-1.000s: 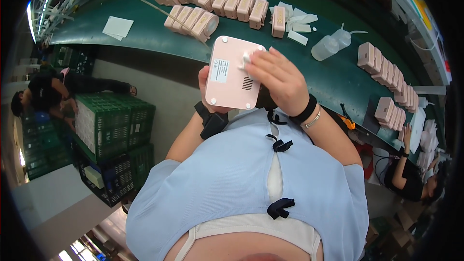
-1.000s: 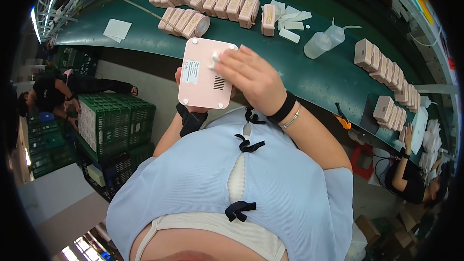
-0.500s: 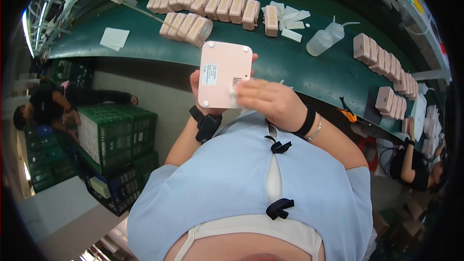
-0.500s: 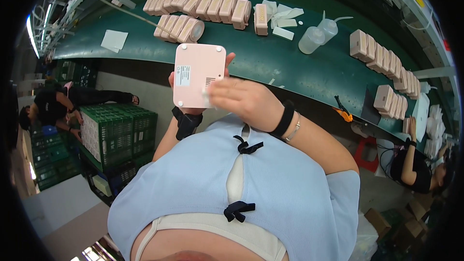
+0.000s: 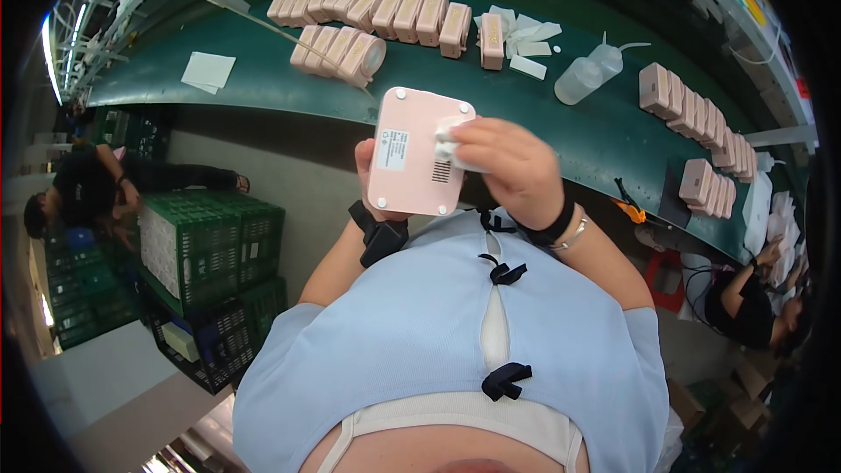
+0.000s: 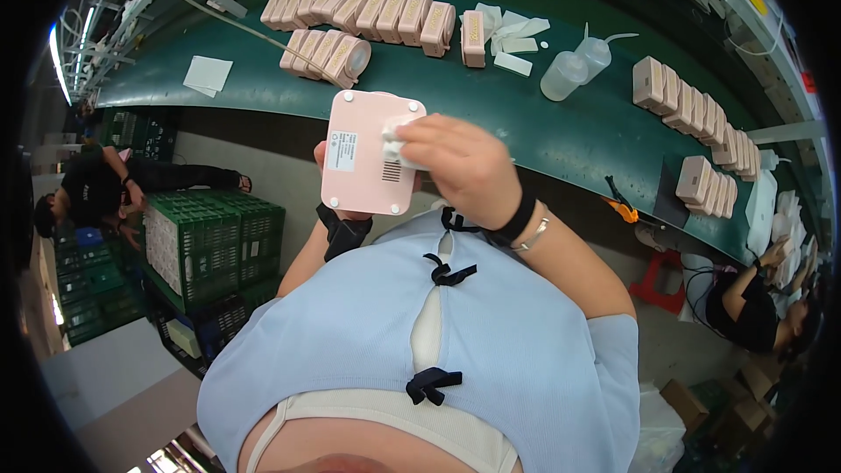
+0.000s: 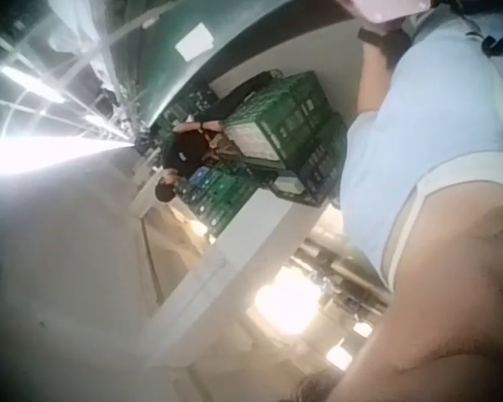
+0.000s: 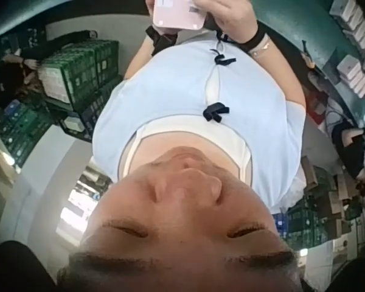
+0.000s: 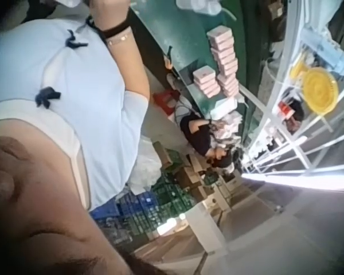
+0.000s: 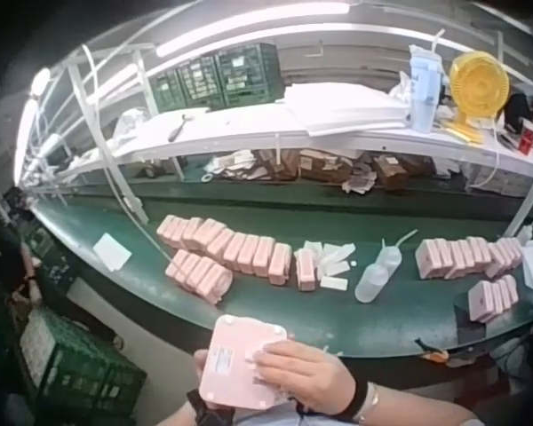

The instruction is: The person picks up a pink device, wipes its sides and back with a cloth, and blows air onto it with a nozzle. They then wipe the front of the device with the cloth, blow air onto it again, and place it back onto the table.

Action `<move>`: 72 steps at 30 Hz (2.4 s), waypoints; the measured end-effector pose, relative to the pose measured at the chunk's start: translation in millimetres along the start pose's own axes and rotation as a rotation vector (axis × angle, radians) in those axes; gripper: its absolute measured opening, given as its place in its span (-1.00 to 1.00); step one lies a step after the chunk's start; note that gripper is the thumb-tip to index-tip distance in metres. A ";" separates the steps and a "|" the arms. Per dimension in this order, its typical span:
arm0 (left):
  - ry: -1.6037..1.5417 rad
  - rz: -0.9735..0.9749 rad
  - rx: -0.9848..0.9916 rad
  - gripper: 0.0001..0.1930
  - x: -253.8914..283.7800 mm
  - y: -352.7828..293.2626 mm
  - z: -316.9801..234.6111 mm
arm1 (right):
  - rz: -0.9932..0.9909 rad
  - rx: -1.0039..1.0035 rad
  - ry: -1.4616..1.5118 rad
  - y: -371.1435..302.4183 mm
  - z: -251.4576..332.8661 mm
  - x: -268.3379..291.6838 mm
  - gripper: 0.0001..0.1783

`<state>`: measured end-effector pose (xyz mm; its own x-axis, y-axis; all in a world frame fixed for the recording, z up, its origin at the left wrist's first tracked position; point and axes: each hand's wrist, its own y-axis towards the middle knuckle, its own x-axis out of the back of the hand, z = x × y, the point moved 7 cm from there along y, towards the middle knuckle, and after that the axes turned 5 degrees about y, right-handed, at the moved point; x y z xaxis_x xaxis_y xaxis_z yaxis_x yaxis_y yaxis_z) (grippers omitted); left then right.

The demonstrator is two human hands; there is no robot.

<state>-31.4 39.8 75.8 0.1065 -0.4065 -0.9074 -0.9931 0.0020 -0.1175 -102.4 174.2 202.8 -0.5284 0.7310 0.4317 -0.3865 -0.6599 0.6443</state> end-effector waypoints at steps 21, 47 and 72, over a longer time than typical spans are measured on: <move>-0.092 -0.068 0.125 -0.24 -5.8 -4.0 19.0 | 0.190 0.063 0.043 -5.6 4.7 -26.8 -0.57; -0.245 -0.244 0.660 -0.43 -48.4 117.3 137.7 | -0.382 -0.756 -0.190 -134.4 -38.4 120.0 -0.62; -0.045 -0.216 0.538 -0.65 -29.9 189.6 147.1 | -1.694 -1.141 1.050 -580.0 -417.3 340.2 -0.50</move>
<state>-215.5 186.7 21.4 0.3181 -0.4099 -0.8549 -0.7848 0.3919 -0.4800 -373.5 733.2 -287.4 0.6957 0.4750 -0.5389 -0.6745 0.1740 -0.7175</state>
